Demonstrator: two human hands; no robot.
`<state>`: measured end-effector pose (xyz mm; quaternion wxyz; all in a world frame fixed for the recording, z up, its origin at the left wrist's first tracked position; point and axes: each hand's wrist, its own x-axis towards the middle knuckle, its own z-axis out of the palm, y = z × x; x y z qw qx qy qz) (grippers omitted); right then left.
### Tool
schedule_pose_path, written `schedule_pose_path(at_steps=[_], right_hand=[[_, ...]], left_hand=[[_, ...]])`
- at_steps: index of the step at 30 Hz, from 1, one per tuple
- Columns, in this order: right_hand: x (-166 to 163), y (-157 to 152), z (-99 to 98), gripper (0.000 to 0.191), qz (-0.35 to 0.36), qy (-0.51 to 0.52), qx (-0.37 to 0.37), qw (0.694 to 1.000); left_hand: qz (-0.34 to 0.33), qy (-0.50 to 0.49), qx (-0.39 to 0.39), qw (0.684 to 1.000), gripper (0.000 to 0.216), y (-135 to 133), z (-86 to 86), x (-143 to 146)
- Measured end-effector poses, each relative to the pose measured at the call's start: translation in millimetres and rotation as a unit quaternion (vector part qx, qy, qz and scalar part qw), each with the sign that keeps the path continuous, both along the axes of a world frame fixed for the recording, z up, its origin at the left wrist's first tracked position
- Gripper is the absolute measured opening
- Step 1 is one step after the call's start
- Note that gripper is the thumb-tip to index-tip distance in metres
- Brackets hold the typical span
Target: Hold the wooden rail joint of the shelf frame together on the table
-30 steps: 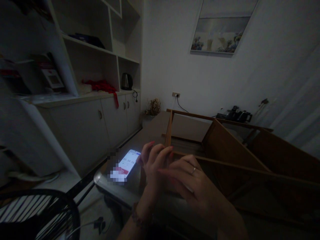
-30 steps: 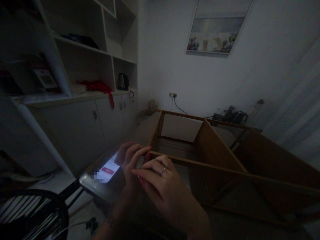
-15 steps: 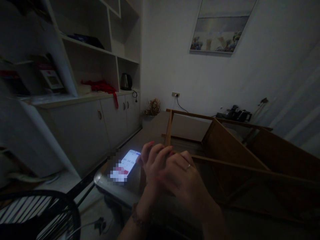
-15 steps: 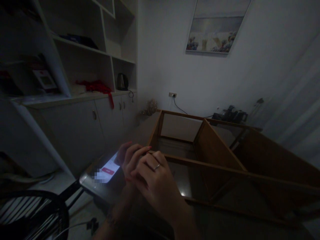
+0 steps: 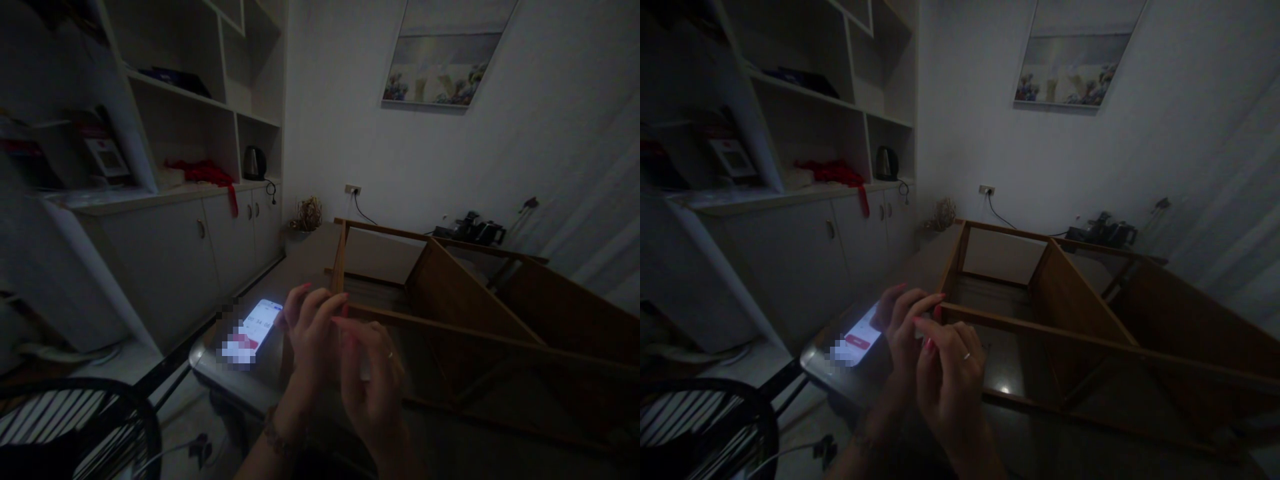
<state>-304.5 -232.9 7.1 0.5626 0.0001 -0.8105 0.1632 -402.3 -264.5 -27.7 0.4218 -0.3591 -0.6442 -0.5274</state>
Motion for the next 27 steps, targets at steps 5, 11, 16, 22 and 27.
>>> schedule_pose_path(at_steps=[5,11,16,22,27], right_hand=[[7.3,2.3,-11.0,0.028,0.111,-0.057,-0.047,0.991],[17.7,9.8,-7.1,0.028,0.178,-0.161,-0.084,0.967],[23.8,18.8,9.6,0.032,0.175,-0.246,-0.060,0.951],[21.7,20.3,17.3,0.020,0.102,-0.230,-0.004,0.968],[9.7,13.4,16.3,0.008,0.062,-0.145,0.047,0.986]], left_hand=[[0.012,0.001,0.001,1.000,0.011,1.2,1.0,0.0],[0.020,0.013,0.013,1.000,0.011,1.4,4.9,-0.3],[0.022,0.020,0.007,1.000,0.011,-1.3,6.3,-1.6],[0.022,0.024,0.003,0.999,0.011,-1.7,3.4,-3.8],[0.020,0.041,0.021,0.999,0.013,1.6,0.8,-5.2]])
